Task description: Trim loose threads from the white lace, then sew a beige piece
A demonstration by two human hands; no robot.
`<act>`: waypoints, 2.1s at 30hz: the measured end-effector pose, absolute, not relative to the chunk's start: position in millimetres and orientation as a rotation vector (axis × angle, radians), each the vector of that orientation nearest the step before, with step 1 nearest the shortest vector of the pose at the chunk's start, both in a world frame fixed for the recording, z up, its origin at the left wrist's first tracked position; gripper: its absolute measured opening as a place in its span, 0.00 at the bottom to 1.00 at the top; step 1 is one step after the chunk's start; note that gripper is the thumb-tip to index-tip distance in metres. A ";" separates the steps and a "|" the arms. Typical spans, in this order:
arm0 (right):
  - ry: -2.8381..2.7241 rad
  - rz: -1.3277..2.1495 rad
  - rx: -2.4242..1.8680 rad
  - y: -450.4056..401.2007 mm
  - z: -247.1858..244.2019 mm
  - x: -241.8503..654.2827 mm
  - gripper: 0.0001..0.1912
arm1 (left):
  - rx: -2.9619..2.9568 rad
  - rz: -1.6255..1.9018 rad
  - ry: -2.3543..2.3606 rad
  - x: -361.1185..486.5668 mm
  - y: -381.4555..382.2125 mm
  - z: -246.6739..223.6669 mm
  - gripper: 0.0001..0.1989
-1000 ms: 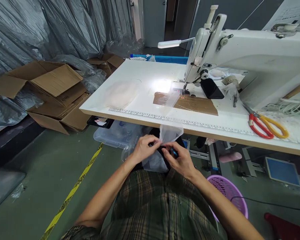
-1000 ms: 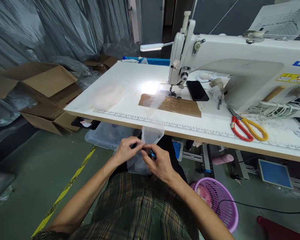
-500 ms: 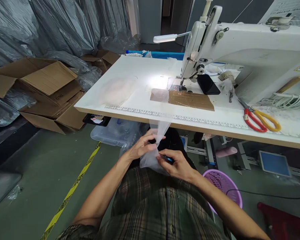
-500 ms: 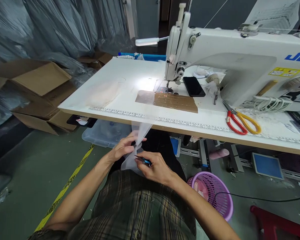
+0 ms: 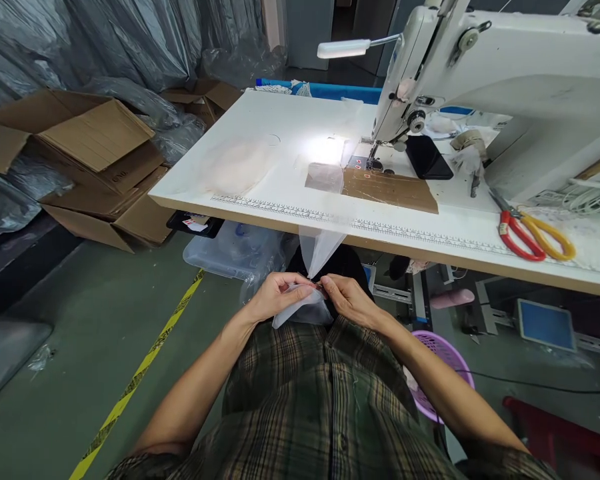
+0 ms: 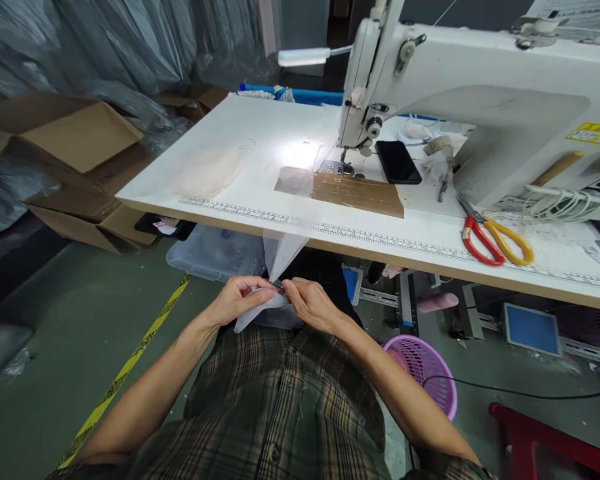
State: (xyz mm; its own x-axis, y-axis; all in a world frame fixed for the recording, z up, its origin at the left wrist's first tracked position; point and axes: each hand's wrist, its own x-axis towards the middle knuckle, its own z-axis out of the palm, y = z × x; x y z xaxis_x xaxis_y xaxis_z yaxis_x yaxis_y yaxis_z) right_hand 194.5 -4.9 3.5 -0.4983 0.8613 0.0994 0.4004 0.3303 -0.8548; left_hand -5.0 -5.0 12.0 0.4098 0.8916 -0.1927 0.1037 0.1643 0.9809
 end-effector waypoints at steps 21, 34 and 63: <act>-2.157 0.895 -1.200 -10.3 -4.3 189.9 0.22 | 1.347 0.645 1.116 -3.6 -3.9 19.2 0.13; -1.975 1.140 -1.114 -14.5 -5.9 198.5 0.24 | 1.415 0.620 1.028 -4.1 1.5 16.8 0.11; -2.098 0.911 -1.511 -25.6 -65.5 221.1 0.09 | 2.047 0.788 1.360 -0.3 24.0 -60.5 0.16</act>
